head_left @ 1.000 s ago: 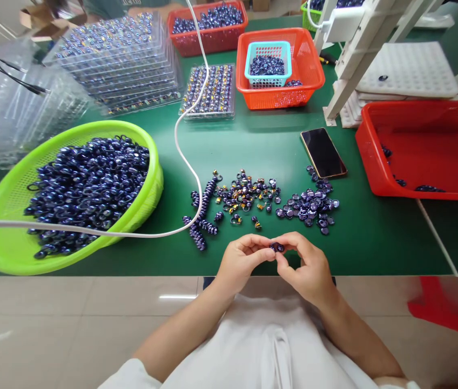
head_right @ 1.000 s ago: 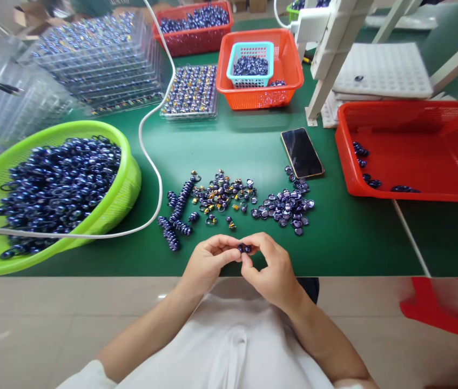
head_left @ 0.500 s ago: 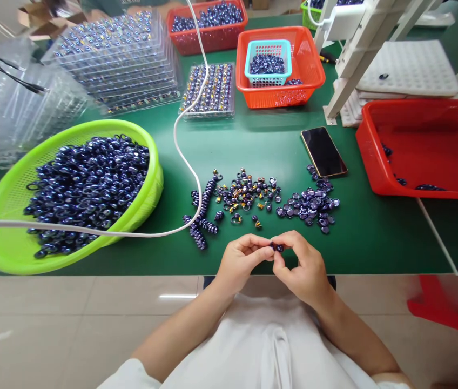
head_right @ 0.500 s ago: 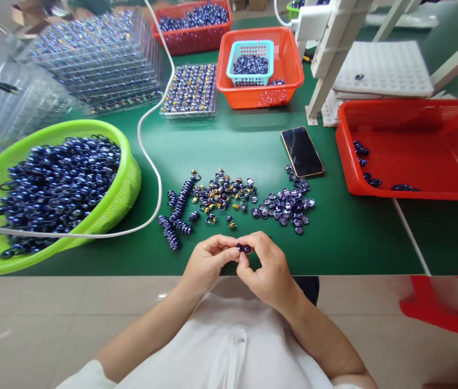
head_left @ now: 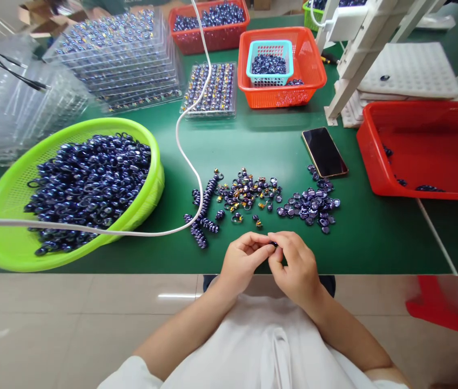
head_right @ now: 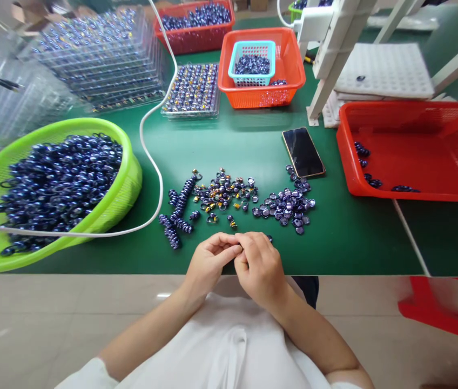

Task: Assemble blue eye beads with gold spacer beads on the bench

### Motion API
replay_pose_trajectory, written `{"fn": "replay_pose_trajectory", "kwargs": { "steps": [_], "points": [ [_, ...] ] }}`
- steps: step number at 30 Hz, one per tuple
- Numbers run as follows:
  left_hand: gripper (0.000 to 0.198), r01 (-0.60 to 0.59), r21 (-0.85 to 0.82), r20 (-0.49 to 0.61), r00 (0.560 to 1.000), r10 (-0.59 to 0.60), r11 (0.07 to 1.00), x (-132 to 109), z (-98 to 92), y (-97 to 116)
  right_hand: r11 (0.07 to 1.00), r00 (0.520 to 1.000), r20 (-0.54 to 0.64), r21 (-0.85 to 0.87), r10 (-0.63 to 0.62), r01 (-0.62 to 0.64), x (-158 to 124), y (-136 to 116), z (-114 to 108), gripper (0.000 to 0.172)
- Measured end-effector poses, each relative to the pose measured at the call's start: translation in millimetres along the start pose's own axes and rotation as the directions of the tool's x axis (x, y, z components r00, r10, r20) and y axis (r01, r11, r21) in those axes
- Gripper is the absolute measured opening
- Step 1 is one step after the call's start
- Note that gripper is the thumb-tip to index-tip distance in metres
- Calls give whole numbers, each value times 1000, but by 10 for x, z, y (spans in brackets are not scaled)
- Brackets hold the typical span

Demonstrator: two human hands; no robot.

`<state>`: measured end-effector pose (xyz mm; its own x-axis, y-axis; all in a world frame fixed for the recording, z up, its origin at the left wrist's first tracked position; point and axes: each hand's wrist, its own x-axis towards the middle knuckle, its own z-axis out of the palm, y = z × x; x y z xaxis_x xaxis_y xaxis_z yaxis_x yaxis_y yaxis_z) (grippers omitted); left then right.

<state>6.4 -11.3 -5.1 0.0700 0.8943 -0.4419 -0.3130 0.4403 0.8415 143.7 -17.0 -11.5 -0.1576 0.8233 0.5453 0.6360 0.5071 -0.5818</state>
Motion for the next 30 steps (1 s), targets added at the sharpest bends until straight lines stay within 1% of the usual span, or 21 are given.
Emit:
{"fn": "replay_pose_trajectory", "kwargs": {
  "steps": [5, 11, 15, 19, 24, 28, 30],
  "points": [
    [22, 33, -34, 8, 999, -32, 999, 25, -36, -18, 995, 999, 49, 100, 15, -20, 5, 25, -47, 43],
    [25, 76, -94, 50, 996, -72, 993, 32, -13, 25, 993, 999, 46, 117, 25, -30, -28, 78, -76, 45],
    [26, 79, -75, 65, 995, -74, 994, 25, -4, 52, 996, 999, 36, 92, 2, -5, -52, 88, -59, 44],
    [24, 68, -25, 61, 996, -66, 997, 14, -12, 64, 998, 996, 92, 66, 13, -19, -45, 98, -63, 41],
    [24, 17, 44, 43, 999, -19, 999, 21, 7, 119, 999, 988, 151, -39, 35, -29, -22, 154, -74, 35],
    [23, 1, 61, 29, 1000, -3, 998, 55, 4, 173, 992, 985, 167, -121, 42, -22, -13, 204, -88, 37],
    [23, 15, 55, 48, 999, -18, 998, 75, -26, 179, 993, 985, 167, -117, 47, -28, 2, 215, -123, 41]
  ]
}}
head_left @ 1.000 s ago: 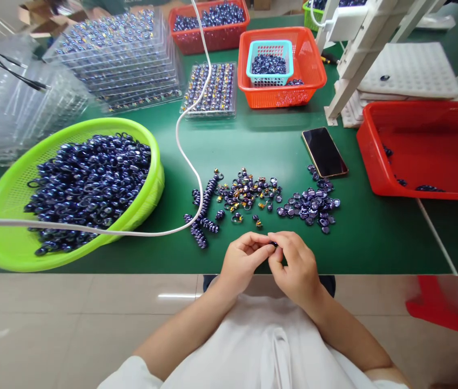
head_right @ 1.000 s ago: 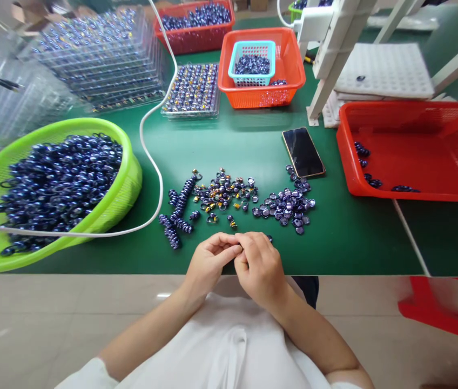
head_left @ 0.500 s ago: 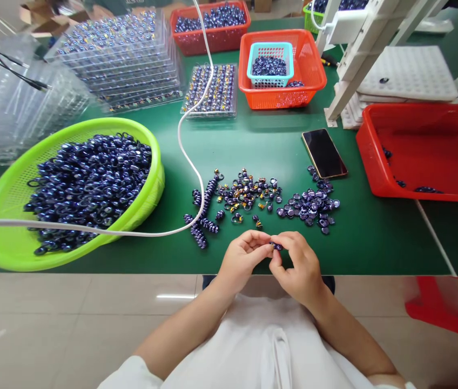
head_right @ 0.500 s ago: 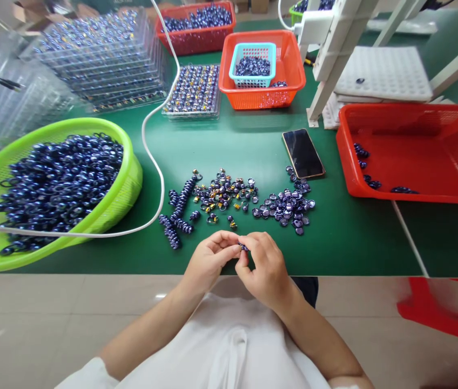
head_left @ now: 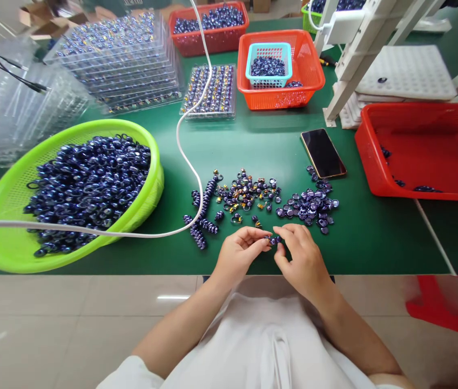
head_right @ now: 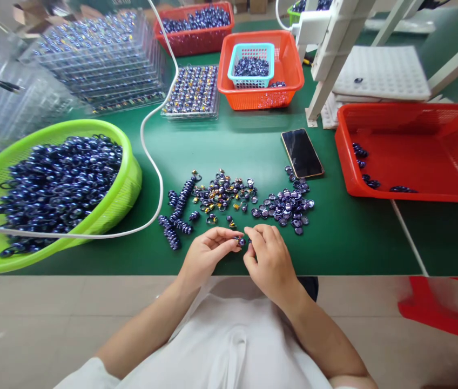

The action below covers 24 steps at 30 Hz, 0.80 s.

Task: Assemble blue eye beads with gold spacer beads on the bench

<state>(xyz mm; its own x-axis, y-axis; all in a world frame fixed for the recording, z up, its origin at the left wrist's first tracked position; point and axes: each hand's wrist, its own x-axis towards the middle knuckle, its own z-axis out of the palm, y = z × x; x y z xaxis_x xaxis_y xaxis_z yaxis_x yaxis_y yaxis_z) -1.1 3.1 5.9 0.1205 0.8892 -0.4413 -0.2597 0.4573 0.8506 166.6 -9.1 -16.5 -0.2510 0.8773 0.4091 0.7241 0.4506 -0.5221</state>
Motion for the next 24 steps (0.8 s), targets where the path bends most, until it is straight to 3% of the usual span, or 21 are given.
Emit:
{"fn": "replay_pose_trajectory", "kwargs": {
  "steps": [3, 6, 9, 12, 15, 19, 24],
  "points": [
    [23, 46, -62, 111, 993, -39, 997, 23, -69, -24, 991, 999, 30, 130, -15, 11, 20, 10, -96, 49],
    [26, 151, -133, 268, 957, -111, 980, 41, -126, -41, 948, 991, 124, 319, -58, 15, 40, 17, -198, 51],
    [27, 234, -142, 346, 922, -173, 962, 52, -151, -28, 901, 978, 194, 434, -75, -17, 45, 28, -253, 41],
    [29, 236, -132, 347, 921, -178, 963, 47, -155, -13, 876, 978, 205, 478, -42, -62, 27, 38, -256, 24],
    [34, 155, -83, 349, 930, -117, 984, 9, -144, -15, 853, 974, 214, 494, 68, -169, -6, 32, -242, 13],
    [34, -85, 70, 297, 953, 61, 994, -70, -108, -37, 811, 941, 255, 486, 223, -324, -41, -5, -247, 7],
    [21, -358, 302, 274, 920, 280, 884, -110, -82, -75, 755, 920, 260, 527, 294, -391, -62, -58, -222, 8]
  ]
}}
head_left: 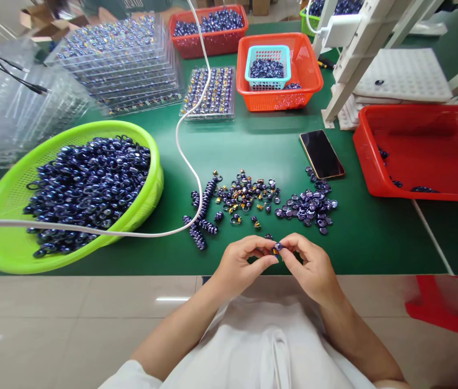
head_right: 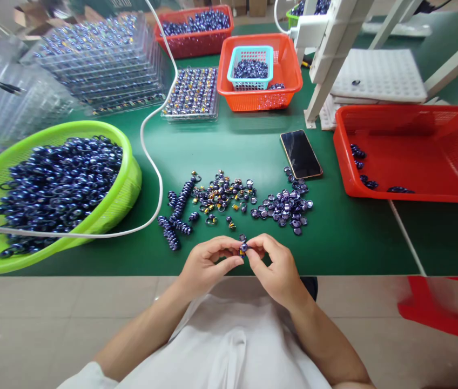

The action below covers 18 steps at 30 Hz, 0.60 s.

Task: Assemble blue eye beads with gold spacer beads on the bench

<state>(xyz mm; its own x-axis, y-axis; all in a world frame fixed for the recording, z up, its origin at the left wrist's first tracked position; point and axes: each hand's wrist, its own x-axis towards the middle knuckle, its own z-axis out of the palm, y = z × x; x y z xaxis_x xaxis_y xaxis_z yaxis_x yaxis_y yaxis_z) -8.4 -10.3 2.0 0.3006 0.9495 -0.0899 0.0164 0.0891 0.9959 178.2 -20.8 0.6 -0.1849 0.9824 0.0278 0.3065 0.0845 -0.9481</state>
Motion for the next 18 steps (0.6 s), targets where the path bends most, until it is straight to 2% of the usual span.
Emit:
{"fn": "replay_pose_trajectory", "kwargs": {
  "steps": [4, 10, 18],
  "points": [
    [23, -55, 69, -14, 998, 56, 996, -6, 16, -9, 998, 998, -53, 59, 34, -31, -25, 44, 63, 6],
    [21, -41, 17, -72, 997, 42, 999, -30, 50, -19, 994, 997, -31, 84, 70, -67, -50, 67, 65, 8],
    [16, 102, -75, -10, 995, -103, 992, -25, 44, -14, 991, 994, -15, -74, -111, 109, -27, -3, 35, 11]
  ]
}}
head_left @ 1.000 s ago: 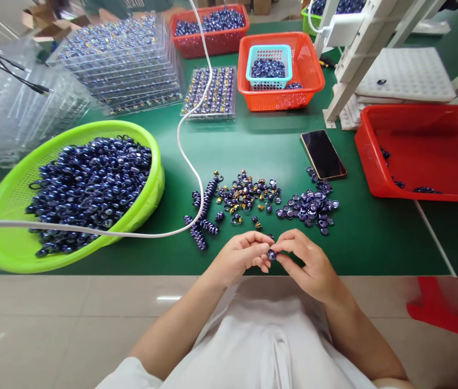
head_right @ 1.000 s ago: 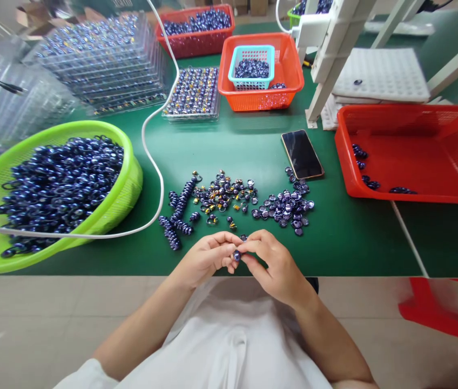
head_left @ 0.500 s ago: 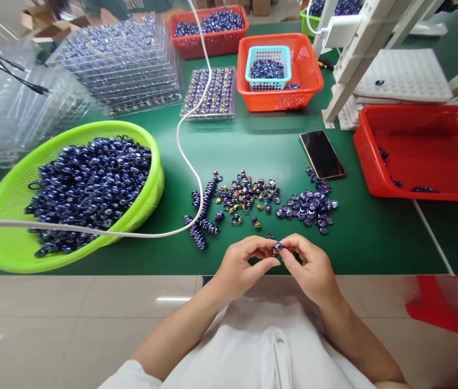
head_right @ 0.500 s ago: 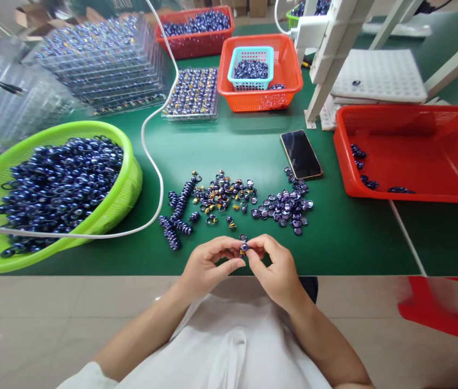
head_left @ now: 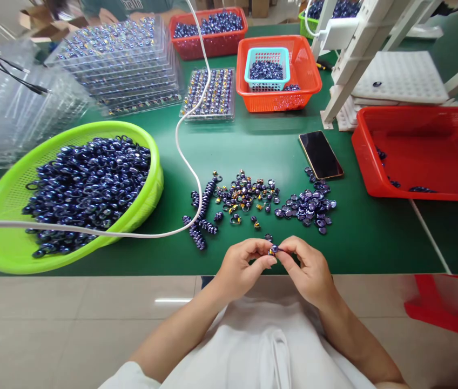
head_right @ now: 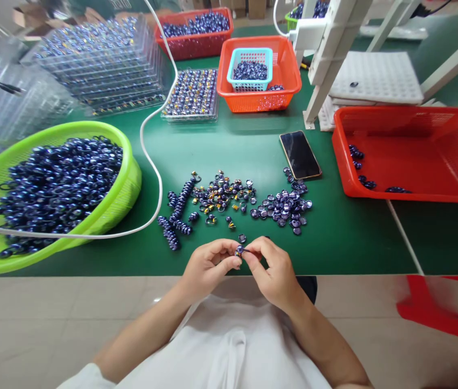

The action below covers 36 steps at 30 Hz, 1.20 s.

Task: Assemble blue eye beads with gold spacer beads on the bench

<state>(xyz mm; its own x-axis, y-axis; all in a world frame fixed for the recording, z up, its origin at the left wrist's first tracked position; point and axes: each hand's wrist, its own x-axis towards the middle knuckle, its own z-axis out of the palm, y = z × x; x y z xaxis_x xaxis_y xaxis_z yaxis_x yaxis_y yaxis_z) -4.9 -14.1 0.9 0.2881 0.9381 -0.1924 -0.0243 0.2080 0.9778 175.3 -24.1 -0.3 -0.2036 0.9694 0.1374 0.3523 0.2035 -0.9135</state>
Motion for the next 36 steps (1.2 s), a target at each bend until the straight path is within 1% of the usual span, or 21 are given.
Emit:
{"fn": "replay_pose_trajectory", "kwargs": {
  "steps": [4, 8, 12, 14, 16, 18, 21, 24, 26, 28, 29, 32, 34, 35, 36],
  "points": [
    [20, 98, -109, 42, 995, -94, 989, 11, -8, 9, 992, 992, -24, -54, -120, 118, 4, 17, 18, 9],
    [25, 125, -150, 59, 991, -118, 981, 21, -15, 20, 980, 983, -19, -89, -181, 179, 2, 48, 25, 11],
    [31, 175, -172, 85, 983, -162, 970, 36, -30, 37, 958, 963, -8, -109, -269, 266, 0, 91, 30, 17],
    [32, 201, -184, 95, 978, -186, 962, 43, -37, 47, 952, 958, 0, -110, -286, 285, -1, 99, 33, 17],
    [31, 209, -192, 96, 976, -193, 959, 44, -41, 50, 959, 964, 0, -105, -266, 265, -3, 91, 34, 15],
    [29, 197, -186, 87, 979, -184, 963, 38, -40, 43, 977, 980, -1, -82, -197, 196, -5, 73, 30, 11],
    [26, 152, -135, 59, 988, -145, 979, 20, -32, 12, 999, 999, 1, -1, -36, 36, -8, 52, 16, 9],
    [25, 98, -22, 8, 995, -98, 995, 7, -22, -13, 990, 995, -3, 98, 104, -103, -20, 58, 7, 13],
    [24, 64, 63, -35, 997, -62, 996, 7, -17, -17, 980, 988, -18, 135, 152, -148, -34, 71, 11, 14],
    [22, 31, 124, -68, 997, -23, 992, 12, -12, -16, 981, 987, -51, 133, 150, -142, -48, 80, 23, 13],
    [22, 14, 146, -81, 997, -2, 989, 15, -9, -16, 986, 990, -68, 120, 126, -117, -54, 80, 31, 11],
    [20, -41, 198, -100, 993, 61, 979, 14, 2, -20, 996, 996, -89, 77, -26, 33, -54, 71, 49, 5],
    [19, -75, 242, -100, 990, 102, 967, 4, 10, -19, 991, 990, -76, 56, -119, 123, -44, 66, 53, 9],
    [18, -94, 264, -93, 988, 122, 960, -2, 13, -16, 989, 988, -77, 48, -135, 139, -38, 68, 53, 11],
    [17, -115, 284, -79, 987, 143, 952, -8, 14, -11, 991, 988, -86, 43, -125, 129, -34, 72, 52, 10]
  ]
}}
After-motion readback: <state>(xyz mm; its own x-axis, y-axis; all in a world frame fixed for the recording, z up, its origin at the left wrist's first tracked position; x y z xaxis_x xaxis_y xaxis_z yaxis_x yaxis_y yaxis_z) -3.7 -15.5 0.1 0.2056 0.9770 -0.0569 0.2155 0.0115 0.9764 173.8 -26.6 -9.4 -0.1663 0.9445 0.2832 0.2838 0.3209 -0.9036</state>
